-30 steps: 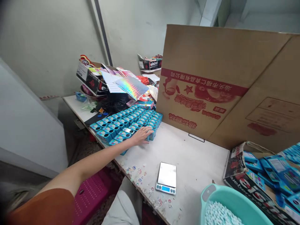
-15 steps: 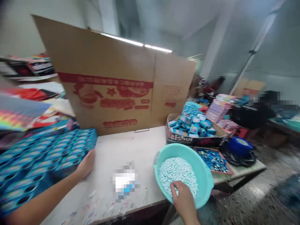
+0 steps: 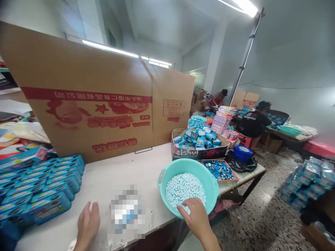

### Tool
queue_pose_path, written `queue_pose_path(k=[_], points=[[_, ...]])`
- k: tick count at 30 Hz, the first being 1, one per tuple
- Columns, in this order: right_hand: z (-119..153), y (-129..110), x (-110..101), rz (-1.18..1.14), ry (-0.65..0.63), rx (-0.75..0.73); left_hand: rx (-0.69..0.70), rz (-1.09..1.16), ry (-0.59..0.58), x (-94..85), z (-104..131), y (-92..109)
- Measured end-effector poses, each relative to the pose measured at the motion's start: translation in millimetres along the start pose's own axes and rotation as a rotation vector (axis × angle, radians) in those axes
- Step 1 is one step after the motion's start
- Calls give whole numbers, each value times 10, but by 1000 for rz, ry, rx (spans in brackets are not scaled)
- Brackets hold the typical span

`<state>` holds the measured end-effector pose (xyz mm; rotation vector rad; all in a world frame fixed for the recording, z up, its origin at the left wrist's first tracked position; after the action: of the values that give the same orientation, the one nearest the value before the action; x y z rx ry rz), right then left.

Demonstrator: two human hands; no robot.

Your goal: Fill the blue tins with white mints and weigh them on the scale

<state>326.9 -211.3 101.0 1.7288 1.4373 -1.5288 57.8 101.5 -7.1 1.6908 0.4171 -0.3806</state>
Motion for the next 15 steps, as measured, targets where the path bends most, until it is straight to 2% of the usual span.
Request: queue_pose_path(k=[2, 4, 6, 11, 15], points=[[110, 135, -9, 59, 13, -34, -84, 90, 44, 12, 298, -67], [190, 250, -5, 124, 43, -90, -52, 156, 43, 72, 513, -62], [225, 319, 4, 171, 91, -165, -29, 202, 19, 172, 629, -2], [205, 380, 48, 307, 193, -332, -83, 306, -63, 513, 672, 184], [223, 499, 99, 399, 192, -364, -85, 426, -85, 818, 662, 340]])
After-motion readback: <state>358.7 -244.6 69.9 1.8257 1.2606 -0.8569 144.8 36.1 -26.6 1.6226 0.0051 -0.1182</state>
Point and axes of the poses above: each hand's wrist, its own z-axis away from the middle knuckle, its own x-axis out of the palm, y = z × x, the point moved 1 cm from there along -z, towards the middle knuckle, and after that the axes turned 7 degrees about z, right-handed, at the moved point
